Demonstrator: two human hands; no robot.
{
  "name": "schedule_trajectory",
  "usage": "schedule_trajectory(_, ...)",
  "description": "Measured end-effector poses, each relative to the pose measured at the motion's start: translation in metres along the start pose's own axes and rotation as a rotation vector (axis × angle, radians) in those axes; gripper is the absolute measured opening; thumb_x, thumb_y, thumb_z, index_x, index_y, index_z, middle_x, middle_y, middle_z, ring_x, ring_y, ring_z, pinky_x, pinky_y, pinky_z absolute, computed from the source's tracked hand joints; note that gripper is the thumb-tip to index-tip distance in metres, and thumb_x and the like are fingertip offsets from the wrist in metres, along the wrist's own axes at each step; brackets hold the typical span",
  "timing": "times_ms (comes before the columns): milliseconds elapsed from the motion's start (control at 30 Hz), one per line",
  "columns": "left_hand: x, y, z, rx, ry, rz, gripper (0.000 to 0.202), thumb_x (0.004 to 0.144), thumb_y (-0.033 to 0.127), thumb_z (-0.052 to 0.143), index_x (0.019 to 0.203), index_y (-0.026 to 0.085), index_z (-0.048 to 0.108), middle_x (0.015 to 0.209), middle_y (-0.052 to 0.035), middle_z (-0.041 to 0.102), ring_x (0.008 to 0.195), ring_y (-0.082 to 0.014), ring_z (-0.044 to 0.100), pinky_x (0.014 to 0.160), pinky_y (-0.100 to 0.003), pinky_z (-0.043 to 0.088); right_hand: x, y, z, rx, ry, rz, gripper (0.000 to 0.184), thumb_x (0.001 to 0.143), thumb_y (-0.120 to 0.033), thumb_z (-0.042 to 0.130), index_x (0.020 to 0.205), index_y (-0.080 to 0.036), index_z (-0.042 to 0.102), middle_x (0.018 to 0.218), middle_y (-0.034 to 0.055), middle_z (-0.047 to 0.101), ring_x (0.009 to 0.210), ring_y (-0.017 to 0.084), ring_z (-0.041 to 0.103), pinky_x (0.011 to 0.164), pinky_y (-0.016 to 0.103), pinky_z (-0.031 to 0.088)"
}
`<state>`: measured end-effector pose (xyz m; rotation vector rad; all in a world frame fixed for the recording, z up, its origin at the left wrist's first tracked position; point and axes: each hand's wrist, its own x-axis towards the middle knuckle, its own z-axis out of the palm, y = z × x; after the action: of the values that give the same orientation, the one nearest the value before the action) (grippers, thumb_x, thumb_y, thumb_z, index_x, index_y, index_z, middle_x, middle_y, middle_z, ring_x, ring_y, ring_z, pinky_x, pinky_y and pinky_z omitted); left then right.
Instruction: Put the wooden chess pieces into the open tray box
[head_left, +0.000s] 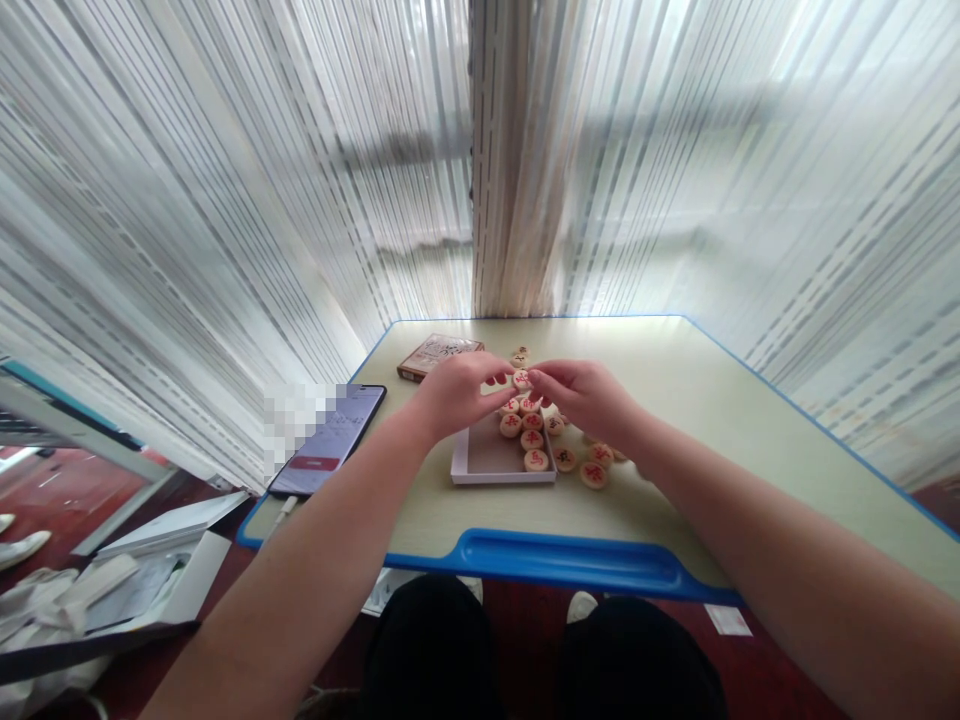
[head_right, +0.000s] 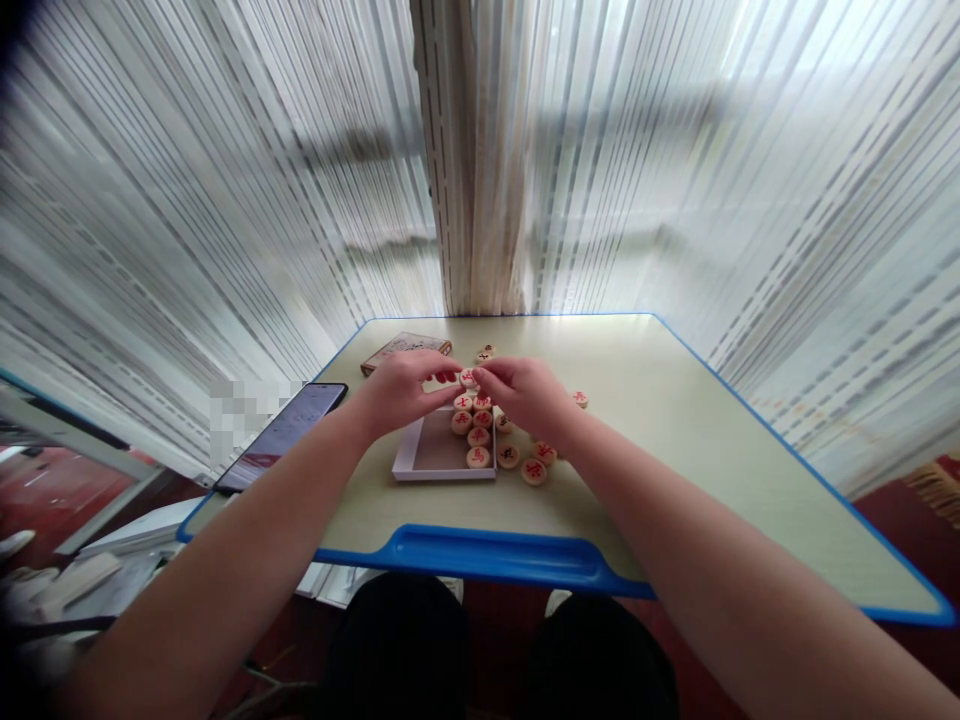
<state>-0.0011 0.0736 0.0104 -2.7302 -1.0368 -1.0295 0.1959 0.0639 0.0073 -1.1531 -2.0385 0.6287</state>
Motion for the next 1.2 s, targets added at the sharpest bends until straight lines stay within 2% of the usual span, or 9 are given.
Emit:
schedule_trajectory(133,0.000,0.000,-0.001,0.009,0.007,0.004,0.017,0.080,0.029,0.061,0.086,0.015,0.068,0.076,-0.0040,0.069,0.070,-0.0143,0.062,0.067,-0.026,0.047,0.002,-0.001,0.000,0.073,0.026,0.092,0.025,0.081,-0.037,0.055,0.081,-0.016,0.069,0.071,0.0040,0.068,0.063,0.013,0.059,0.059,0.025,0.043)
schedule_trajectory(367,0.000,0.001,0.000,0.015,0.007,0.018,0.015,0.080,0.022,0.058,0.088,0.015,0.069,0.077,-0.0038,0.069,0.070,-0.0142,0.061,0.067,-0.026,0.046,0.002,-0.009,-0.005,0.368,-0.025,0.305,0.020,0.071,-0.033,0.067,0.074,-0.015,0.062,0.060,0.0008,0.062,0.051,0.008,0.051,0.046,0.020,0.036)
schedule_trajectory(533,0.000,0.004,0.000,0.026,0.021,0.014,0.016,0.078,0.021,0.058,0.091,0.016,0.068,0.077,-0.0030,0.069,0.070,-0.0138,0.062,0.067,-0.026,0.047,0.003,-0.008,0.000,0.473,0.011,0.310,0.015,0.070,-0.029,0.067,0.071,-0.015,0.062,0.063,0.0011,0.063,0.053,0.008,0.051,0.047,0.020,0.037)
schedule_trajectory(733,-0.001,0.006,0.000,0.035,0.082,0.045,0.027,0.079,0.035,0.062,0.095,0.015,0.067,0.078,-0.0053,0.069,0.069,-0.0147,0.062,0.067,-0.028,0.049,0.005,-0.002,0.004,0.551,0.030,0.307,0.021,0.069,-0.033,0.069,0.075,-0.014,0.064,0.068,0.0019,0.065,0.057,0.008,0.053,0.052,0.021,0.039)
schedule_trajectory(833,-0.001,0.006,0.001,0.040,0.106,0.044,0.031,0.079,0.037,0.063,0.100,0.015,0.064,0.085,-0.0061,0.069,0.066,-0.0129,0.061,0.067,-0.027,0.049,0.005,-0.001,0.004,0.577,0.015,0.303,0.025,0.068,-0.037,0.070,0.077,-0.014,0.065,0.068,0.0023,0.065,0.058,0.008,0.053,0.052,0.021,0.039)
schedule_trajectory(1000,-0.001,0.006,0.001,0.047,0.088,0.023,0.024,0.080,0.035,0.062,0.092,0.015,0.060,0.087,-0.0047,0.066,0.063,-0.0105,0.059,0.064,-0.025,0.047,0.004,-0.002,0.004,0.569,-0.029,0.305,0.028,0.068,-0.040,0.071,0.078,-0.014,0.067,0.067,0.0015,0.064,0.057,0.008,0.052,0.051,0.021,0.038)
schedule_trajectory(1200,0.000,0.006,-0.001,0.027,0.077,0.029,0.018,0.080,0.030,0.061,0.090,0.016,0.059,0.086,-0.0034,0.065,0.064,-0.0101,0.058,0.063,-0.024,0.046,0.003,-0.005,0.002,0.582,-0.038,0.334,0.022,0.071,-0.034,0.069,0.079,-0.014,0.066,0.071,0.0022,0.065,0.058,0.008,0.053,0.048,0.019,0.036)
